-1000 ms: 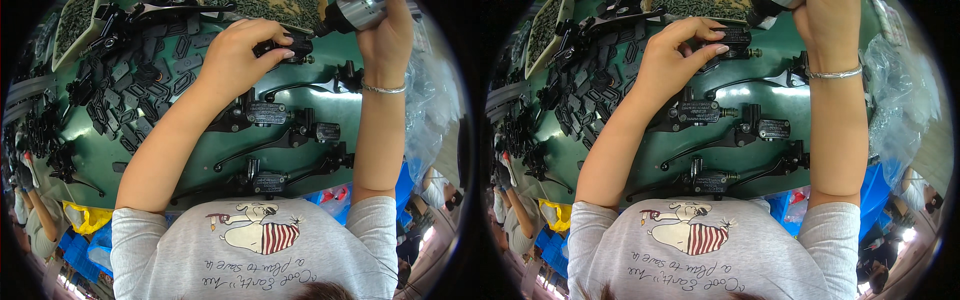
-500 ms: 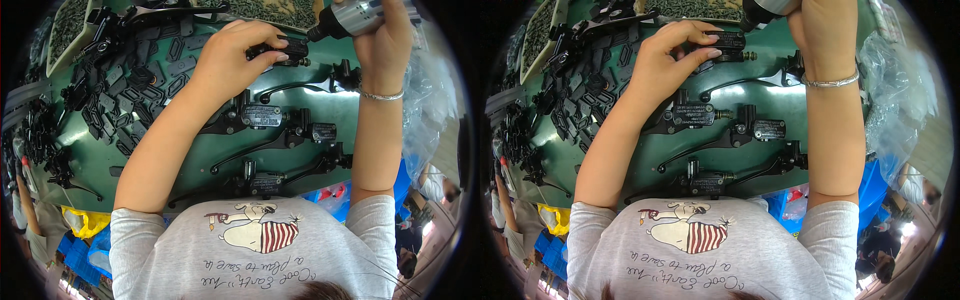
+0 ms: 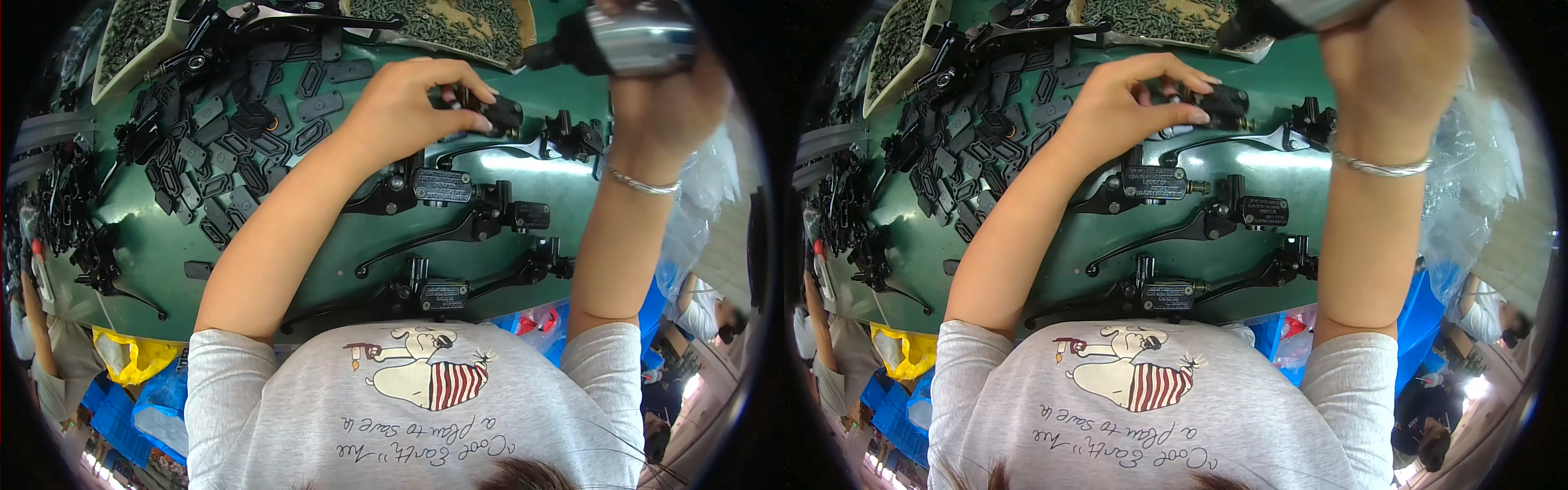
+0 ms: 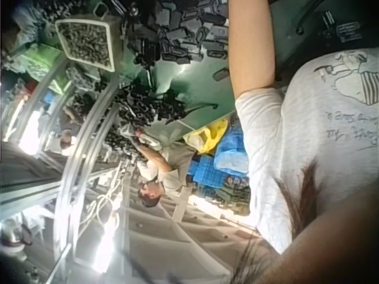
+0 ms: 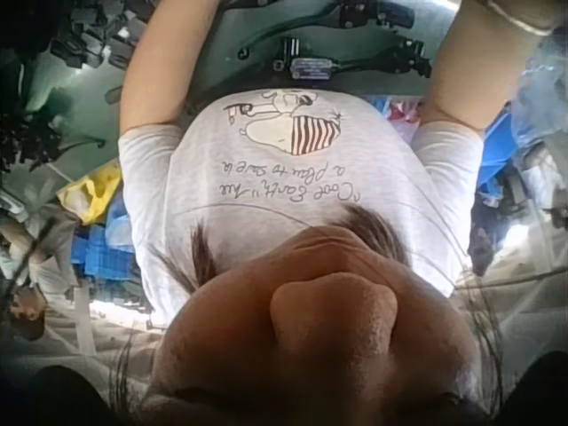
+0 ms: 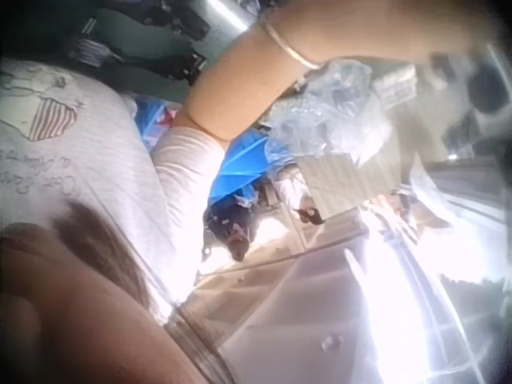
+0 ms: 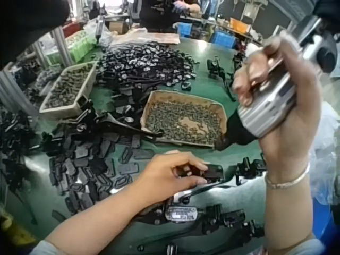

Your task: The recorder is assembling bicycle or motorcycle brake levers by inserting pins and screws and using an electric screwdriver.

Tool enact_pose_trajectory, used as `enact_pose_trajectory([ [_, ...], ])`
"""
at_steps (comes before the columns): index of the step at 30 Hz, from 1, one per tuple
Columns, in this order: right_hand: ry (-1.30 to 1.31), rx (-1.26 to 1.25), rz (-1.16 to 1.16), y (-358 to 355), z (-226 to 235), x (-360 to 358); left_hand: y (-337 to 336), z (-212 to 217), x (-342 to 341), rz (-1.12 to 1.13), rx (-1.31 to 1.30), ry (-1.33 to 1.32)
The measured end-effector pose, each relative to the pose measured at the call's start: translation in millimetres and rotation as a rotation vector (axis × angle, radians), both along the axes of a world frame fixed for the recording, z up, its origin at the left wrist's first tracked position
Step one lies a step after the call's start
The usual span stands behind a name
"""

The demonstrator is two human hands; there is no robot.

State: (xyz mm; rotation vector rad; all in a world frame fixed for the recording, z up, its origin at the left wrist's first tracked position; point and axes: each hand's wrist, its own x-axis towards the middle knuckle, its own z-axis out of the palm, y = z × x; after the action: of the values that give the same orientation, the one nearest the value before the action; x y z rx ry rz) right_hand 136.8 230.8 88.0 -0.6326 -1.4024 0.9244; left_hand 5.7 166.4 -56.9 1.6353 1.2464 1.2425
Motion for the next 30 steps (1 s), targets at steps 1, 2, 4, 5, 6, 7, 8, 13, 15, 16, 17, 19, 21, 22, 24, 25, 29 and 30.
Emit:
enact_pose_trajectory([
  [1,-0.058,0.027,0.187,3,-8,0,-1,2,2,-0.032,-0.067,-0.017],
  [2,-0.116,0.054,0.373,4,-11,0,-2,3,2,-0.065,-0.134,-0.034],
  [4,-0.115,0.050,0.379,2,-17,3,-3,0,1,-0.059,-0.124,-0.045],
  [5,-0.114,0.045,0.381,2,-20,1,-4,-2,0,-0.057,-0.115,-0.055],
  [6,-0.117,0.042,0.380,-2,-20,0,-3,-2,1,-0.060,-0.104,-0.068],
  [7,-0.119,0.037,0.379,-6,-19,-1,-3,-1,1,-0.060,-0.104,-0.070],
  [8,-0.120,0.033,0.379,-7,-19,-2,-3,0,1,-0.068,-0.136,-0.103],
  [13,-0.123,0.009,0.379,-13,-20,1,-1,13,1,-0.091,-0.302,-0.145],
  [15,-0.125,-0.002,0.379,-13,-22,1,-1,13,2,-0.095,-0.356,-0.135],
  [16,-0.122,-0.005,0.378,-13,-22,1,-1,13,3,-0.088,-0.363,-0.133],
  [17,-0.119,-0.008,0.377,-13,-22,1,-1,13,3,-0.081,-0.372,-0.132],
  [19,-0.115,-0.016,0.374,-12,-23,2,-1,13,4,-0.075,-0.381,-0.129],
  [21,-0.112,-0.024,0.371,-13,-24,2,-2,13,5,-0.060,-0.375,-0.137],
  [22,-0.112,-0.028,0.370,-13,-25,3,-2,12,5,-0.052,-0.371,-0.142],
  [24,-0.111,-0.035,0.366,-13,-26,3,-2,13,5,-0.052,-0.379,-0.146],
  [25,-0.110,-0.039,0.364,-14,-26,3,-2,13,5,-0.050,-0.385,-0.151],
  [29,-0.109,-0.053,0.362,-14,-28,5,-3,12,6,-0.044,-0.381,-0.155],
  [30,-0.110,-0.056,0.362,-14,-28,5,-3,11,6,-0.042,-0.375,-0.155],
])
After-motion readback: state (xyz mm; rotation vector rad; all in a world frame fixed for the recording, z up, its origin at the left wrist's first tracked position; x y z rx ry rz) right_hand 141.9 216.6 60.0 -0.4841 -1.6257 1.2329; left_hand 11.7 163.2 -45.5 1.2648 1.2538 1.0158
